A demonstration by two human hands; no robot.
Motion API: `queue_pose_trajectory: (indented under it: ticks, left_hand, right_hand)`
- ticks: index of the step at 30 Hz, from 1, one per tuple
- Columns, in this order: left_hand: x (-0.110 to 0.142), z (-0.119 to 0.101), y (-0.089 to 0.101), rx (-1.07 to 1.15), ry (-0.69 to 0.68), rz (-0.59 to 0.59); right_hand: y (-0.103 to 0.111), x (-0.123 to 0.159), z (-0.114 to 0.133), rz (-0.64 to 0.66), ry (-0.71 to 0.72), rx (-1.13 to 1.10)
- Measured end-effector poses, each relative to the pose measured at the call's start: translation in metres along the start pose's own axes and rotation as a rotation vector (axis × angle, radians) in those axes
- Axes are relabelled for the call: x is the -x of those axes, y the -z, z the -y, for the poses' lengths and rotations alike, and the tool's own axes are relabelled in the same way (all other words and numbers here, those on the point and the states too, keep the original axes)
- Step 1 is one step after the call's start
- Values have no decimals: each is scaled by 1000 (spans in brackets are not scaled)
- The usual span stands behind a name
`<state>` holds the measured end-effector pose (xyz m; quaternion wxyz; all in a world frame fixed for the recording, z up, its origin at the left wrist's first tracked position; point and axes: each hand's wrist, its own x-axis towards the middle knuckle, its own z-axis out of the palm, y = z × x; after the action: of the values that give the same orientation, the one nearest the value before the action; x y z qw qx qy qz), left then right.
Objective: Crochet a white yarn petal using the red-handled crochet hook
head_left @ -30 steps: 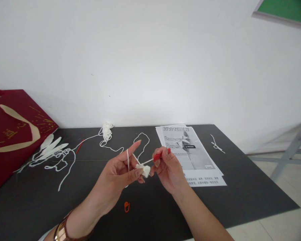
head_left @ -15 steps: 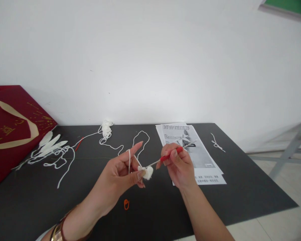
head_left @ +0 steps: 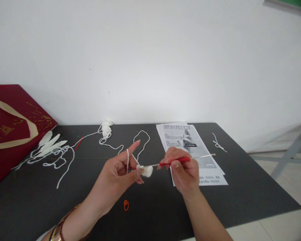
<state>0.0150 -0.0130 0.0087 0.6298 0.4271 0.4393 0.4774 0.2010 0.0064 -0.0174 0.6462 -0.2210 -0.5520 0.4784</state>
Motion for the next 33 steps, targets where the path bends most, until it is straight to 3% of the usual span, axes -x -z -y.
queue_pose_trajectory:
  ticks: [9, 16, 22, 28, 33]
  left_hand:
    - [-7, 6, -2, -89, -64, -157]
    - [-11, 15, -6, -85, -209, -338]
    - [-11, 25, -5, -8, -367, -377]
    - [-15, 24, -4, 156, -307, -379]
    - [-15, 17, -2, 246, -239, -276]
  right_hand:
    - [0, 7, 9, 150, 212, 455]
    - [-11, 9, 3, 394, 628, 801]
    - [-10, 10, -4, 282, 534, 708]
    - [-6, 9, -8, 435, 619, 799]
    - [-7, 6, -7, 284, 493, 640]
